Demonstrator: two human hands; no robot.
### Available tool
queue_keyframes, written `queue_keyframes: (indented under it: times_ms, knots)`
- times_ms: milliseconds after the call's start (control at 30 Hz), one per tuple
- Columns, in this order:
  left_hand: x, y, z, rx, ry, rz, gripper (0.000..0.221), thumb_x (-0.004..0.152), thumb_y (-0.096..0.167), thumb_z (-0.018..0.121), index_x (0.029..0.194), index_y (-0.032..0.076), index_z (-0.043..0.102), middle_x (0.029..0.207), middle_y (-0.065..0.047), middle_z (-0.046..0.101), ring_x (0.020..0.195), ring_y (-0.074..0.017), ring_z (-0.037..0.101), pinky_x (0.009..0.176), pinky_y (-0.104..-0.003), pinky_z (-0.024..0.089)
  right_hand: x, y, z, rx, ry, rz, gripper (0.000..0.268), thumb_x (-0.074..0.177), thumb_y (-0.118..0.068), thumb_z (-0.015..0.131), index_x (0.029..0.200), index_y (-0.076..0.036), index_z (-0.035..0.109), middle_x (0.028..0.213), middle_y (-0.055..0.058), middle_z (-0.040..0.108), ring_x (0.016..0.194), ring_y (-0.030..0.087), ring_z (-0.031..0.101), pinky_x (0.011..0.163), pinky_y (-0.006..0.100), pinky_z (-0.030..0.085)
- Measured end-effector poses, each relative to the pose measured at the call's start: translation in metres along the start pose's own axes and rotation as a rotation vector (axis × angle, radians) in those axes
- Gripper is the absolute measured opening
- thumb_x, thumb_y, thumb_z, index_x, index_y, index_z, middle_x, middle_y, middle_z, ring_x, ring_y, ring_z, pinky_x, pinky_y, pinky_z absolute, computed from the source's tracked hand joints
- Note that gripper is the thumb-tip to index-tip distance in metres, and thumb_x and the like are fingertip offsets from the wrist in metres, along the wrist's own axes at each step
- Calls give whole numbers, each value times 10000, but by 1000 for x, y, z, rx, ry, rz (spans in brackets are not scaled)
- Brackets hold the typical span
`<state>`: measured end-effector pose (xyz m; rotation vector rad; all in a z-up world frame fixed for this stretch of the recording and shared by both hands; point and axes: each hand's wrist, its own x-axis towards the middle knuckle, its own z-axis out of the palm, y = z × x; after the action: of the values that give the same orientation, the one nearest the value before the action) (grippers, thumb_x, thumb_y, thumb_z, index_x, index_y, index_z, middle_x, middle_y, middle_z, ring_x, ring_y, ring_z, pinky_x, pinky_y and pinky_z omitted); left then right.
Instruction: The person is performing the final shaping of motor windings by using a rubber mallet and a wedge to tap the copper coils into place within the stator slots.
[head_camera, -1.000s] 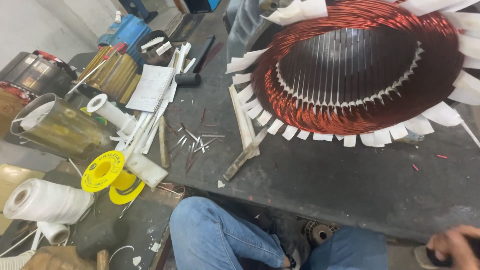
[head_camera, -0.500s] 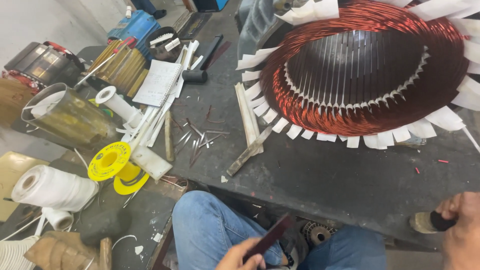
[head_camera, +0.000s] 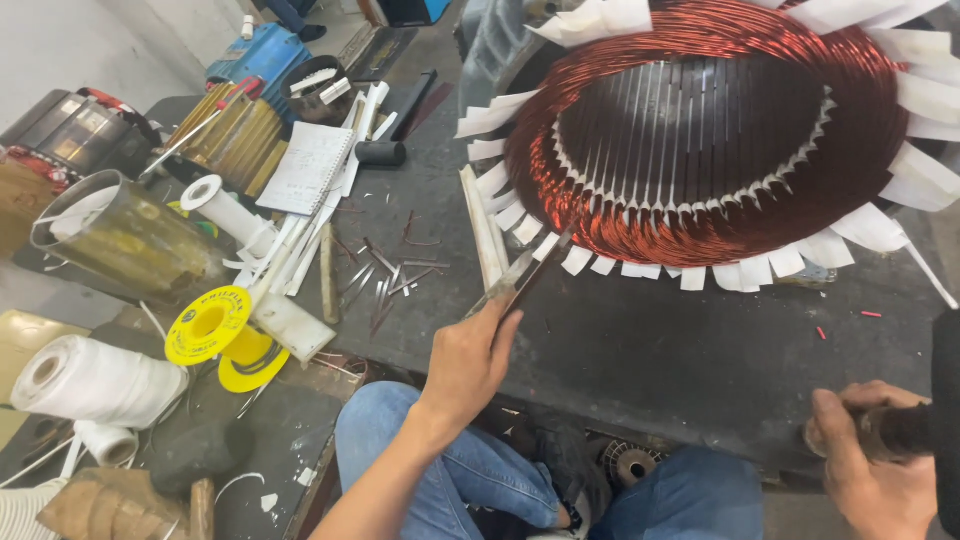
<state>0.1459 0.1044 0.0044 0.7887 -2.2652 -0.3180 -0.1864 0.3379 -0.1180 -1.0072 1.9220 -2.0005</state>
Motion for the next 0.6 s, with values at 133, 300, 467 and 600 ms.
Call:
queue_keyframes:
  times_ms: [133, 300, 467, 600]
  knots:
    - [17, 6, 19, 112, 61, 118, 223, 1111, 123, 606, 1310, 41, 665, 936, -91, 782, 714, -258, 747, 556, -391, 530, -4, -47, 13, 25, -12, -127, 251, 1092, 65, 662, 908, 11, 499, 701, 180, 540, 587, 236, 547, 705, 345, 469]
    - [28, -5, 50, 176, 93, 128, 236, 1094, 123, 641, 1296, 6, 671, 956, -139, 780, 699, -333, 724, 570, -446, 553, -13, -53, 18, 99, 117, -105, 265, 1142, 174, 651, 1030, 26, 462, 803, 217, 541, 700, 270, 585, 939, 359, 506]
    - [52, -6, 63, 276, 163, 184, 185, 1117, 130, 626, 1242, -3, 655, 968, -122, 786, 718, -295, 744, 543, -422, 556, -9, -55, 14, 67, 99, -77, 412, 1058, 81, 657, 720, 30, 427, 734, 218, 530, 623, 267, 513, 786, 379, 458]
    - [69, -15, 80, 370, 210, 167, 110, 1124, 145, 643, 1162, 42, 632, 703, -35, 601, 522, -259, 582, 418, -397, 442, -12, -63, 15, 28, 95, -89, 431, 1052, 71, 640, 712, 14, 383, 736, 221, 521, 632, 276, 505, 787, 375, 435]
